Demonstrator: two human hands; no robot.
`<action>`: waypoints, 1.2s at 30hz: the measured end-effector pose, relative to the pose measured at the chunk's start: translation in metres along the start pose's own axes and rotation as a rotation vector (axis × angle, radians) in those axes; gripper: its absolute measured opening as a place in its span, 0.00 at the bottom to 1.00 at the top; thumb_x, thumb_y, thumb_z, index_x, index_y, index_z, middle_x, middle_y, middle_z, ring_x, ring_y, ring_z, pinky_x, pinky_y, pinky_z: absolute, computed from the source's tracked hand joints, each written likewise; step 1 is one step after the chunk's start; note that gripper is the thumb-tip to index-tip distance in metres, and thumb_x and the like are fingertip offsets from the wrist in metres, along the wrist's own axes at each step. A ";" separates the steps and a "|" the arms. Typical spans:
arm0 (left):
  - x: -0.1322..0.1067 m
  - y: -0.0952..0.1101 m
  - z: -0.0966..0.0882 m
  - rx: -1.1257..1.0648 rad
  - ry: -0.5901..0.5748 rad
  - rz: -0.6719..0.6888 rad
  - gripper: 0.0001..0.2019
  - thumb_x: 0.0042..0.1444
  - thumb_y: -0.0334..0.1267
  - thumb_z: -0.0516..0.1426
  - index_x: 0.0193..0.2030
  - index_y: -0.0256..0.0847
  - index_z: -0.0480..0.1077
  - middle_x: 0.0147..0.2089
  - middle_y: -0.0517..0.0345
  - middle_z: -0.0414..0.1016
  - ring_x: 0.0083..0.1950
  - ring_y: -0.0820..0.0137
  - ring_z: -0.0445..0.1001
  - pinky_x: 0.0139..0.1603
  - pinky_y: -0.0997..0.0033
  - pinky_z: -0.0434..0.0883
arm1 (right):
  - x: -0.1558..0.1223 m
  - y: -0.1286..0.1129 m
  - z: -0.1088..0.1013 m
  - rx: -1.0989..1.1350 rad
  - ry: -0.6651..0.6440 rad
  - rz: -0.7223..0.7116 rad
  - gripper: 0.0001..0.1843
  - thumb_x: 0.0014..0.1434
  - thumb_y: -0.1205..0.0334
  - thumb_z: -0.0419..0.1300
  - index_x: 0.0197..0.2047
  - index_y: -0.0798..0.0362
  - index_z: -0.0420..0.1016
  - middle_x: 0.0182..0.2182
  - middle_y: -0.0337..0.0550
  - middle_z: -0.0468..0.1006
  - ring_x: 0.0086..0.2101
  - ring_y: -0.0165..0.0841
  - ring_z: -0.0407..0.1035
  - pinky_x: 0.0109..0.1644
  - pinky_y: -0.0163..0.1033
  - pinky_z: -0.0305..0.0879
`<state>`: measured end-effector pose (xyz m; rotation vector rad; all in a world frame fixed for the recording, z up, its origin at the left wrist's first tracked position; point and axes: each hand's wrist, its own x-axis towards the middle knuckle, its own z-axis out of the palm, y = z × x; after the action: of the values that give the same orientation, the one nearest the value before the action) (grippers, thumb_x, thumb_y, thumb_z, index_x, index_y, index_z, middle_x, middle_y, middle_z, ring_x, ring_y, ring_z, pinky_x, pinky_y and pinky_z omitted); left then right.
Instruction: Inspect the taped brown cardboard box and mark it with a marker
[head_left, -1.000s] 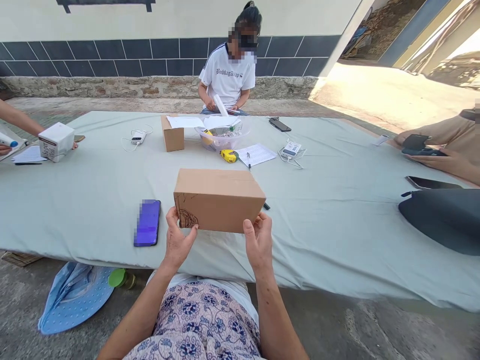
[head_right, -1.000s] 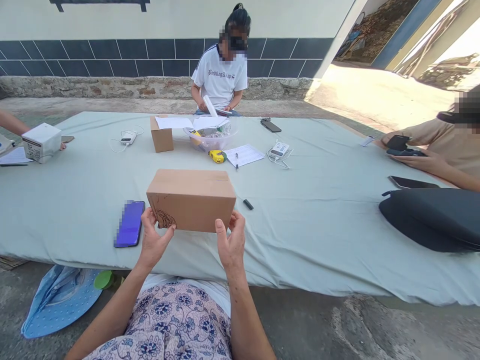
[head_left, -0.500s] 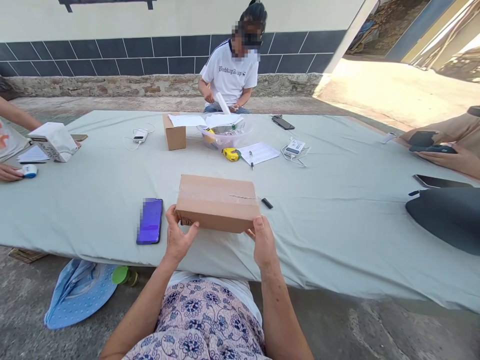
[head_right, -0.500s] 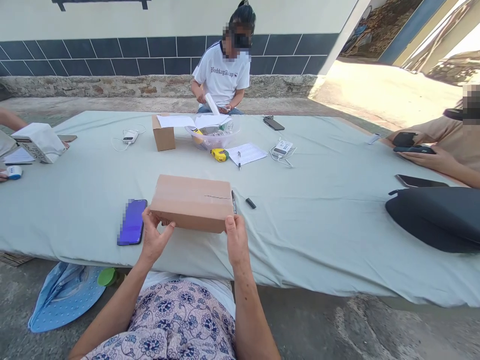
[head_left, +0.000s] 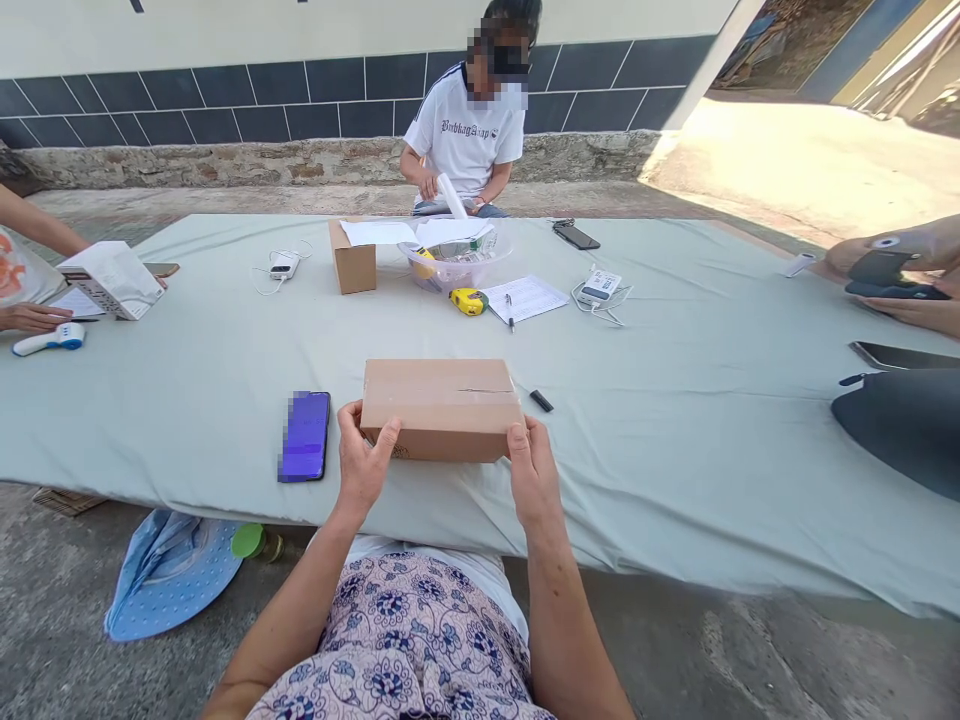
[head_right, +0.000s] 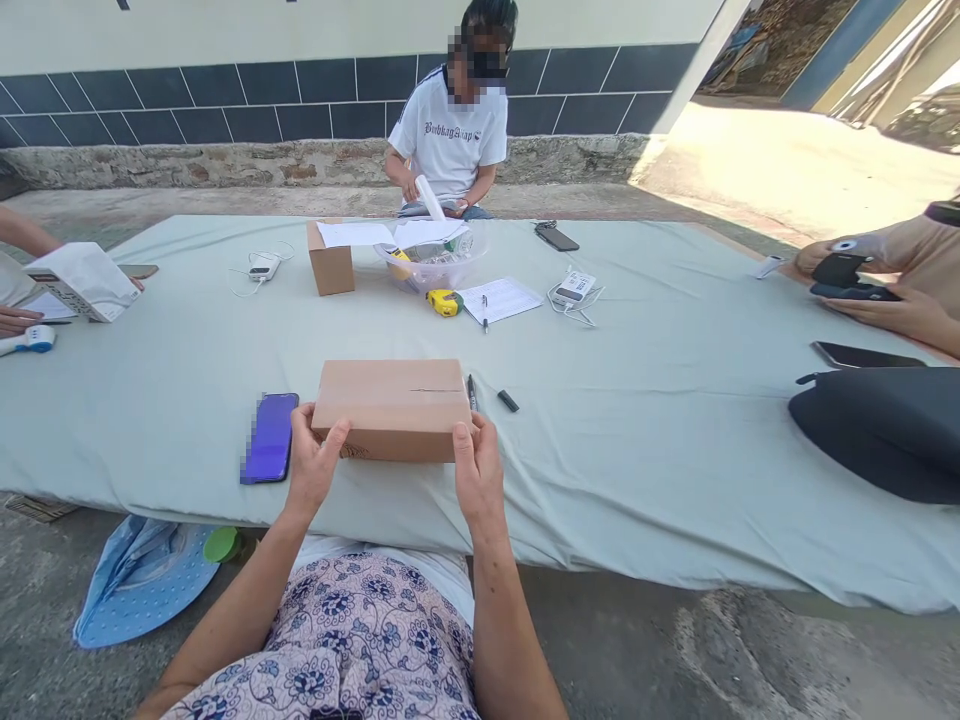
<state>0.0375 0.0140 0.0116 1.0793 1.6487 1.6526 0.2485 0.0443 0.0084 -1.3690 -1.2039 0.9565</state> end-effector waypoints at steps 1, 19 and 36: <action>-0.001 0.000 0.001 0.005 -0.001 -0.006 0.30 0.54 0.59 0.63 0.54 0.41 0.60 0.56 0.44 0.71 0.54 0.57 0.75 0.52 0.57 0.73 | -0.001 -0.001 0.001 -0.008 0.001 -0.007 0.38 0.62 0.27 0.52 0.58 0.52 0.69 0.52 0.53 0.79 0.53 0.47 0.71 0.58 0.55 0.66; -0.014 0.001 0.013 0.094 0.084 0.044 0.45 0.43 0.54 0.73 0.63 0.43 0.58 0.62 0.41 0.69 0.62 0.50 0.73 0.60 0.50 0.74 | -0.009 0.006 0.028 -0.210 0.171 -0.192 0.60 0.44 0.29 0.70 0.71 0.51 0.57 0.67 0.62 0.64 0.66 0.58 0.60 0.67 0.61 0.61; -0.010 -0.014 0.006 0.009 0.063 0.068 0.38 0.54 0.59 0.66 0.64 0.41 0.59 0.61 0.40 0.69 0.60 0.54 0.74 0.59 0.54 0.74 | -0.003 0.009 0.012 -0.053 0.037 -0.190 0.36 0.64 0.37 0.58 0.68 0.49 0.65 0.64 0.55 0.72 0.59 0.47 0.69 0.60 0.53 0.70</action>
<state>0.0454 0.0096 -0.0043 1.1098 1.6778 1.7407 0.2376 0.0443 -0.0026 -1.2822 -1.3136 0.7678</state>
